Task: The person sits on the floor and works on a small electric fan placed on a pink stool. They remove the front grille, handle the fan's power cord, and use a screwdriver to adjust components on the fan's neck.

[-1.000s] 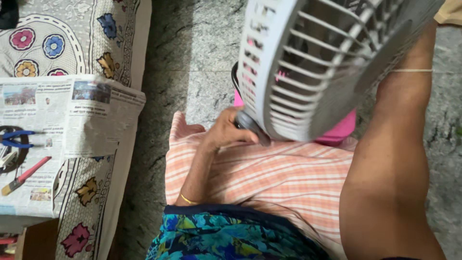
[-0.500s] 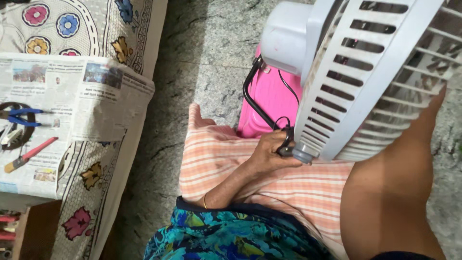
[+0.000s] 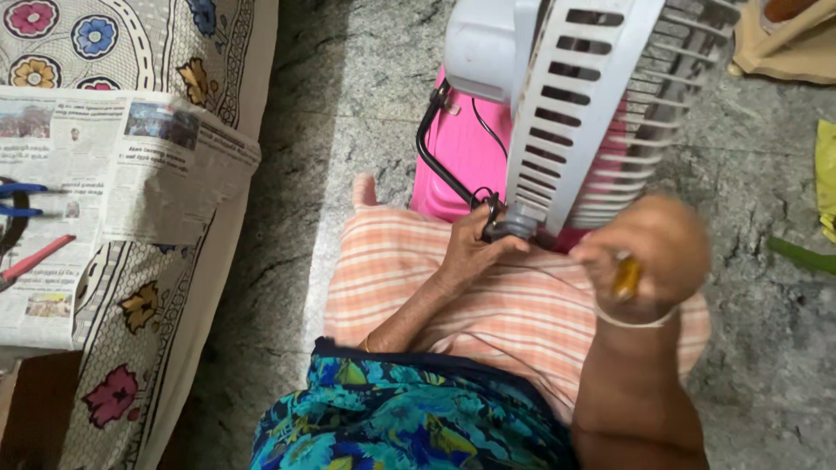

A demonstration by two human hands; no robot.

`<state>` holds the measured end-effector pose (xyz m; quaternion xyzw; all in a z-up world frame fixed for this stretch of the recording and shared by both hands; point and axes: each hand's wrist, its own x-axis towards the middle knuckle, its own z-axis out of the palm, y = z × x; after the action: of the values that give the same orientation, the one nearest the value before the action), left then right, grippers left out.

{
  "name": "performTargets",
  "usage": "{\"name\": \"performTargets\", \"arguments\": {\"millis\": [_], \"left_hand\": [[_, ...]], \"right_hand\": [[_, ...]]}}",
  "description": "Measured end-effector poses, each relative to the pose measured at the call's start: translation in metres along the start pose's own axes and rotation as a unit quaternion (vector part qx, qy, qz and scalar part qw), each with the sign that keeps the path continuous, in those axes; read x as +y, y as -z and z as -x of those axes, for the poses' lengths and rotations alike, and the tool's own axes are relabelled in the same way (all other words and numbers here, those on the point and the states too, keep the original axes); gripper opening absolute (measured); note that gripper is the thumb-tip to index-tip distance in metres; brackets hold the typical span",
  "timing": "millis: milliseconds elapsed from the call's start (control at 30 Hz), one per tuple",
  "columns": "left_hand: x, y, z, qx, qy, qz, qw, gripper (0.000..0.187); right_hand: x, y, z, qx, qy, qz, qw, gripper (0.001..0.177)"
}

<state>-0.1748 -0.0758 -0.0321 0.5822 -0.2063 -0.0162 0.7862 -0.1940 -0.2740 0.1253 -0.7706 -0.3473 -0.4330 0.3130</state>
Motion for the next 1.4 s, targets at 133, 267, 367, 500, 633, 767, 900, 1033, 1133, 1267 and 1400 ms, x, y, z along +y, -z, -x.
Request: {"name": "performTargets", "arguments": {"millis": [133,267,367,500,633,767,900,1033,1133,1267,1400], "left_hand": [[0.012,0.001,0.002,0.013,-0.063,-0.119,0.991,0.019],[0.033,0.000,0.005,0.026,0.028,-0.117,0.992,0.025],[0.054,0.007,0.001,-0.006,0.053,-0.170,0.984,0.025],[0.093,0.038,-0.002,-0.028,-0.057,-0.202,0.977,0.021],[0.136,0.080,-0.031,0.179,-0.016,-0.191,0.965,0.019],[0.151,0.093,-0.100,0.238,-0.186,-0.300,0.905,0.013],[0.128,0.088,-0.183,0.190,-0.133,-0.174,0.957,0.019],[0.084,0.101,-0.248,0.109,-0.160,-0.121,0.974,0.020],[0.049,0.119,-0.290,0.090,-0.061,-0.117,0.987,0.027],[-0.005,0.115,-0.334,-0.023,-0.068,-0.165,0.984,0.042],[-0.047,0.088,-0.360,-0.175,-0.062,-0.038,0.982,0.055]], "right_hand": [[-0.046,-0.006,0.005,-0.054,-0.143,-0.027,0.988,0.032],[-0.052,-0.022,0.028,-0.100,-0.162,0.064,0.980,0.034],[-0.044,-0.040,0.052,-0.126,-0.165,0.109,0.972,0.030],[-0.026,-0.067,0.077,-0.154,-0.208,0.132,0.957,0.032],[-0.013,-0.073,0.089,-0.164,-0.239,0.096,0.952,0.030],[-0.012,-0.063,0.082,-0.197,-0.230,0.094,0.948,0.024],[-0.003,-0.035,0.067,-0.191,-0.154,0.045,0.968,0.023],[0.008,-0.011,0.070,-0.225,-0.197,0.089,0.950,0.023],[0.014,0.000,0.081,-0.236,-0.208,0.114,0.942,0.023],[0.025,0.002,0.091,-0.250,-0.224,0.129,0.933,0.023],[0.049,0.002,0.085,-0.246,-0.234,0.147,0.929,0.024]]}}
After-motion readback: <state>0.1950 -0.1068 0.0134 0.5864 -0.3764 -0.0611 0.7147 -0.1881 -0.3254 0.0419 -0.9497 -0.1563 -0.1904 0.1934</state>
